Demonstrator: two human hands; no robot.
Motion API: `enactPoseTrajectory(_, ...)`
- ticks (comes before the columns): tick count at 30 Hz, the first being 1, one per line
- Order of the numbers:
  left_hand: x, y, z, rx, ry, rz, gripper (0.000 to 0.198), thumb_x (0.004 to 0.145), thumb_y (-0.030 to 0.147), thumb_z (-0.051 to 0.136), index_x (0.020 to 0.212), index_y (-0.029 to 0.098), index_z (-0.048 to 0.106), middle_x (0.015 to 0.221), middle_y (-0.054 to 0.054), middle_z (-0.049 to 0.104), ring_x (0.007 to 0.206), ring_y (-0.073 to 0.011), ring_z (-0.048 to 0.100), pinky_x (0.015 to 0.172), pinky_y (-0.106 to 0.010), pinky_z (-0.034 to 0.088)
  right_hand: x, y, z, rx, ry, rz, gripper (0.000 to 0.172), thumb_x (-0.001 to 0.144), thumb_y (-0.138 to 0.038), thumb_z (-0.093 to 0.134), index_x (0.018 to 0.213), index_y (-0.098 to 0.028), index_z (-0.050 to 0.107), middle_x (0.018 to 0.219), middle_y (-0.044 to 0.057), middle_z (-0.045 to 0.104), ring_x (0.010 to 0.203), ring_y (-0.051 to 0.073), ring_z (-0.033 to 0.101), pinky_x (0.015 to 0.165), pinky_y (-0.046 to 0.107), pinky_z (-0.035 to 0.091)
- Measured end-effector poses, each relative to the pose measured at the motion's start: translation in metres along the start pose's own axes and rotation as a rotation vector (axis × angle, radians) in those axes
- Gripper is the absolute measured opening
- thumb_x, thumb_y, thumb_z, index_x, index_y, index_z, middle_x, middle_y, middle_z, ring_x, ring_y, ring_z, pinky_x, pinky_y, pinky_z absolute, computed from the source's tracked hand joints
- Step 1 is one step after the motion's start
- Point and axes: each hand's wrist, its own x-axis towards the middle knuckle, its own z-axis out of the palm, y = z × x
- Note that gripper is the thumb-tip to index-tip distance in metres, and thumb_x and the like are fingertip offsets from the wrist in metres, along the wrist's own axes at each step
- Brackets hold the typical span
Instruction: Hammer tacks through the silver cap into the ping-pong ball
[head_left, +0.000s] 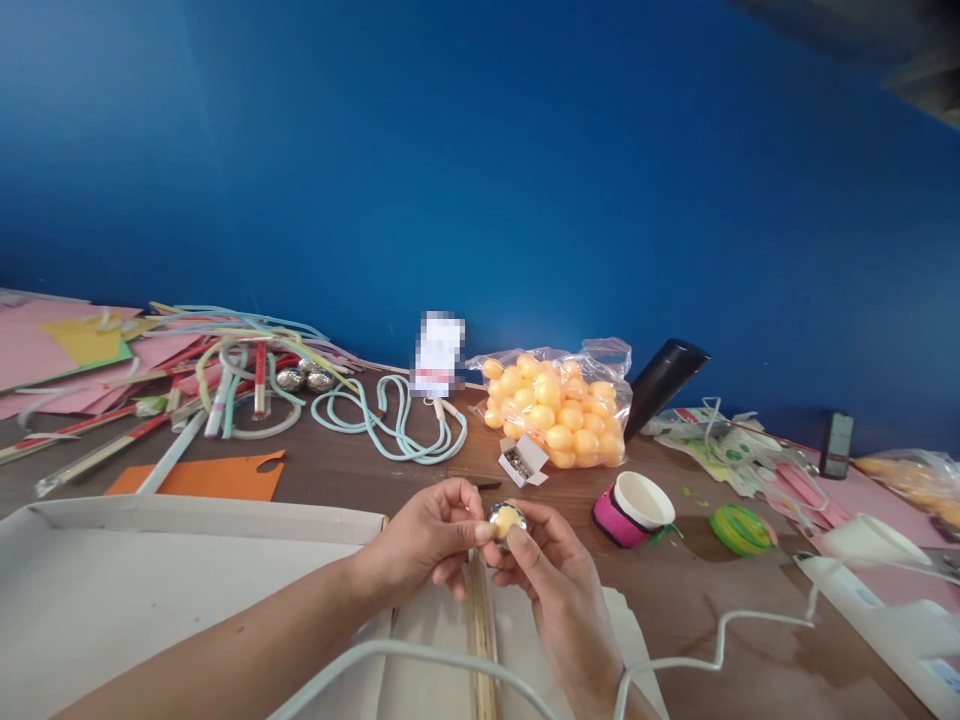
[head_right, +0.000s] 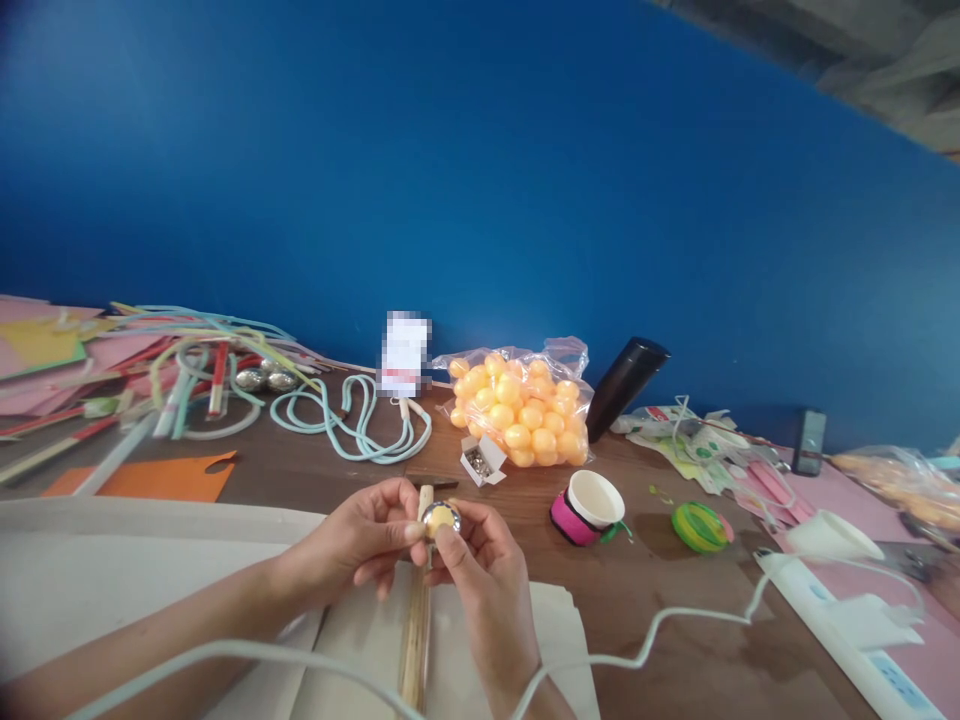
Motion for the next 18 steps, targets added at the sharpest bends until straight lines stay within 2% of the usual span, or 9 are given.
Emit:
enactPoseTrajectory(6,0.0011,-0.0018,-0.0015,0.024,0.01,-0.008,0.02,0.077,0.027,0.062,0.077,0.018,0.044,0.061,-0.002,0.067,0.028,-0.0005,0.033,0.036,-0.016,0.04,0.0002,0.0018,0.0011,0.051,0.001,0.012,0.019,0.086,-0.028,0.056,0.101,-0.017,0.056,0.08,0.004,0.062,0.066,0.014,0.056,0.061,0.029,0.047)
enactPoseTrajectory(11,0.0022,-0.0029,0.0005,-0.073,0.027,0.047,0.017,0.079,0.027,0.059,0.078,0.017,0.045,0.06,-0.001,0.065,0.031,-0.0006,0.032,0.038,-0.017,0.041,0.0023,0.0026,0.0048,0.207,-0.031,0.074,0.02,0.09,-0.028,0.05,0.101,-0.014,0.058,0.072,0.004,0.063,0.066,0.012,0.055,0.06,0.025,0.046)
enactPoseTrajectory(18,0.0011,-0.0011,0.0021,-0.119,0.096,0.066,0.02,0.082,0.035,0.053,0.079,0.016,0.049,0.062,0.0,0.058,0.037,-0.0021,0.032,0.039,-0.017,0.039,0.0062,0.0065,0.0024,0.37,0.035,0.142,0.02,0.088,-0.028,0.053,0.094,-0.013,0.063,0.074,0.002,0.06,0.061,0.009,0.052,0.052,0.02,0.048)
